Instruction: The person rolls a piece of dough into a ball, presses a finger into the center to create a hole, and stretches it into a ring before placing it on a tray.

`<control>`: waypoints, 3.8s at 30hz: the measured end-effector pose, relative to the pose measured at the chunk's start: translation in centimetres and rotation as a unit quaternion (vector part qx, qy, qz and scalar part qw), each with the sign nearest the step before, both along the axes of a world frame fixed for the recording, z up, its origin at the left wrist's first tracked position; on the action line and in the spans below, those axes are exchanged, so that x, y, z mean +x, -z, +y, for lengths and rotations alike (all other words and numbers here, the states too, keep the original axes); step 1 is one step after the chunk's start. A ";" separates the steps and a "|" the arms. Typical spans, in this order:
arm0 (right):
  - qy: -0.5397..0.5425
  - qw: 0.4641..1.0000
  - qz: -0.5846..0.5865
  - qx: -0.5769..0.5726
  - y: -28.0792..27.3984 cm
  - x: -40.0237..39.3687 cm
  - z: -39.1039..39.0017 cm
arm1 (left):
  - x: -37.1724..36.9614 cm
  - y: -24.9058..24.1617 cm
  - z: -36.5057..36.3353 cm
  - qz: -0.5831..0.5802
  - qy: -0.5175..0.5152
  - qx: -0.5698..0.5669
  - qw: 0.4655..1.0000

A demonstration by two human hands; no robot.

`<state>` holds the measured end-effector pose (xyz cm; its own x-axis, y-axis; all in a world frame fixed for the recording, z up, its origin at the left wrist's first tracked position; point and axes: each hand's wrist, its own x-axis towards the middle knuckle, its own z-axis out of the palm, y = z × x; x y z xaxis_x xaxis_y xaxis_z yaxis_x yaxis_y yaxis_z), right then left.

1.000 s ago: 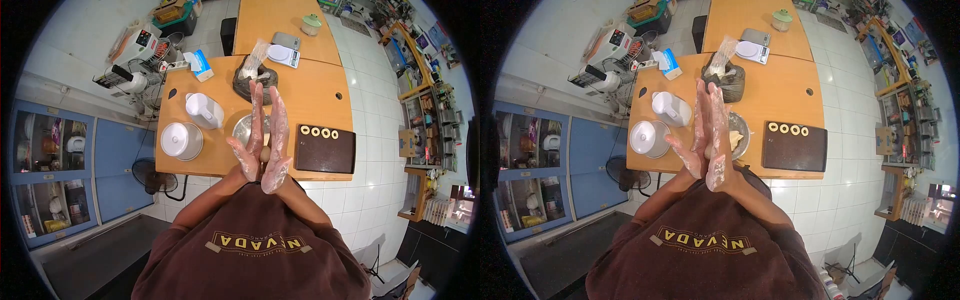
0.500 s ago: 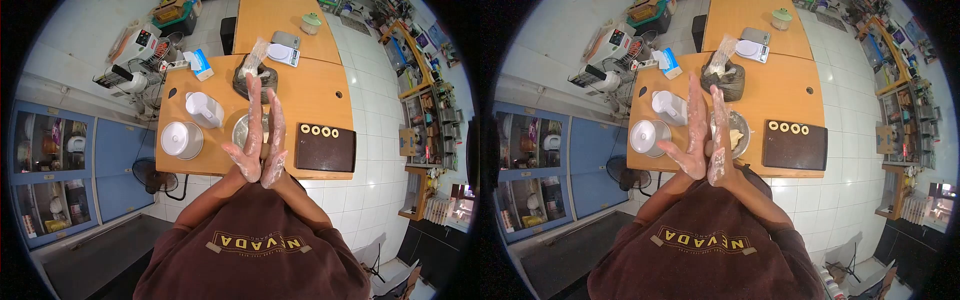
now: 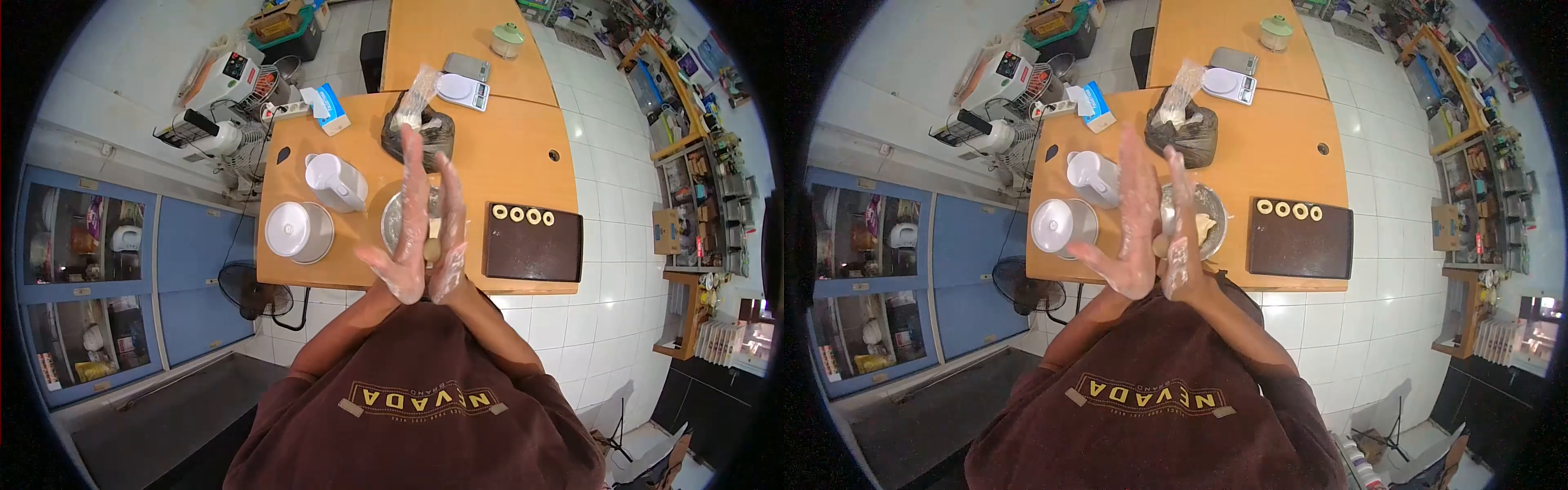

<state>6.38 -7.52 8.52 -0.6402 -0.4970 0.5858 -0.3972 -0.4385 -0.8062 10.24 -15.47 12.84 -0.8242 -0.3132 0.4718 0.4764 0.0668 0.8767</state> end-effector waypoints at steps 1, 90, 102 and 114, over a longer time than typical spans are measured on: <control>0.005 0.999 -0.009 0.037 0.3 0.4 0.1 | -0.4 -0.1 -0.4 0.013 -0.011 0.019 1.000; -0.004 0.999 -0.024 0.037 -0.3 1.4 -0.6 | -0.8 1.1 -0.9 0.043 -0.019 0.023 0.999; -0.008 0.999 -0.048 0.021 0.6 1.4 -0.8 | -0.1 0.5 -0.8 0.046 -0.024 -0.003 0.999; 0.012 1.000 0.003 0.013 -0.1 0.3 -0.9 | 0.5 0.6 -0.3 0.008 -0.024 -0.021 0.999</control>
